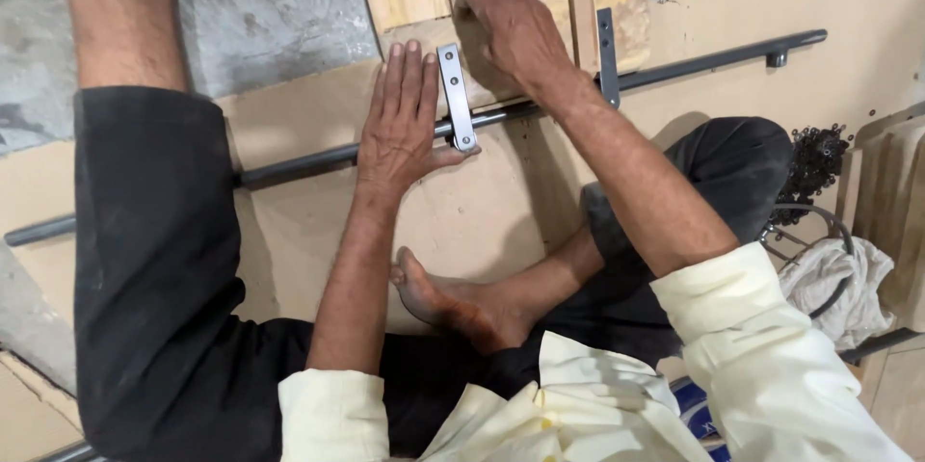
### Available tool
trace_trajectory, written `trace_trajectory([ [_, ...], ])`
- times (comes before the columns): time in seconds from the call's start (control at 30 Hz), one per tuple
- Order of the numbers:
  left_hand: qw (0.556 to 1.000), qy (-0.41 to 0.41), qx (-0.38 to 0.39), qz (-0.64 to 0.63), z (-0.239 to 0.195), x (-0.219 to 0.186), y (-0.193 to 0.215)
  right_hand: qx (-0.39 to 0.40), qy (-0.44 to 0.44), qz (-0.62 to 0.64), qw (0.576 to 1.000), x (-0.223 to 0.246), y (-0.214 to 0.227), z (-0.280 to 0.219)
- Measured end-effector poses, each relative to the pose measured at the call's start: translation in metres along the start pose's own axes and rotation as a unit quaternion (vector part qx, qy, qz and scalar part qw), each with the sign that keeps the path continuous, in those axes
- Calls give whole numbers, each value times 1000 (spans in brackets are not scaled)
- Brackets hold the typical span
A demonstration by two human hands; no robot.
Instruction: The person sits on the floor and uses a corded drill to attach metal brackets to a wooden board with a metal rod. They repeatedly pick up screws, align the bracket, and drive the screws into the wood. The person also flips the board to work on the other side.
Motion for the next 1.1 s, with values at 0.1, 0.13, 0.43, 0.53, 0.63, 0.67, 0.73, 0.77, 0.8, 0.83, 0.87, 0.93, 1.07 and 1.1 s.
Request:
trace_trajectory([
  [0.1,1000,-3,-5,-14,-2,-1,1,7,15,-26,1000,3,8,5],
  [0.13,1000,-7,-21,-19,-3,-1,1,17,7,-4,1000,2,8,7],
  [0.43,998,1,-13,-60,-4,-2,11,45,-9,68,997,30,9,-37],
  [0.53,996,4,-23,-84,-5,0,17,53,-13,79,995,40,0,-60],
  [0.63,995,8,-33,-92,-3,0,13,69,-33,64,995,47,-5,-67],
  [0.67,995,12,-41,-93,-4,2,12,75,-45,58,994,50,-6,-67],
  [0.73,994,8,-53,-98,-4,2,14,65,-48,66,995,56,0,-64],
  [0.77,993,2,-64,-102,-5,1,15,55,-53,75,994,59,3,-63],
  [0.8,993,5,-63,-102,-4,3,14,56,-51,77,994,57,1,-63],
  [0.83,994,4,-61,-95,-5,3,12,52,-51,80,994,57,0,-65],
  [0.87,994,2,-60,-88,-5,3,10,47,-51,82,994,56,-1,-67],
  [0.93,995,7,-54,-85,-7,2,8,48,-55,83,994,59,-2,-68],
  [1.07,994,-2,-68,-85,-6,2,11,41,-55,90,994,57,-1,-67],
  [1.1,994,-4,-71,-86,-6,2,14,40,-55,86,994,47,-1,-70],
])
Point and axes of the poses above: each hand's wrist, its own z-axis towards the middle knuckle, its own y-axis out of the back of the hand, x = y × z, the point moved 9 cm from there along z, towards the middle knuckle, and after that the axes turned 15 degrees about y, right-handed, at the moved point
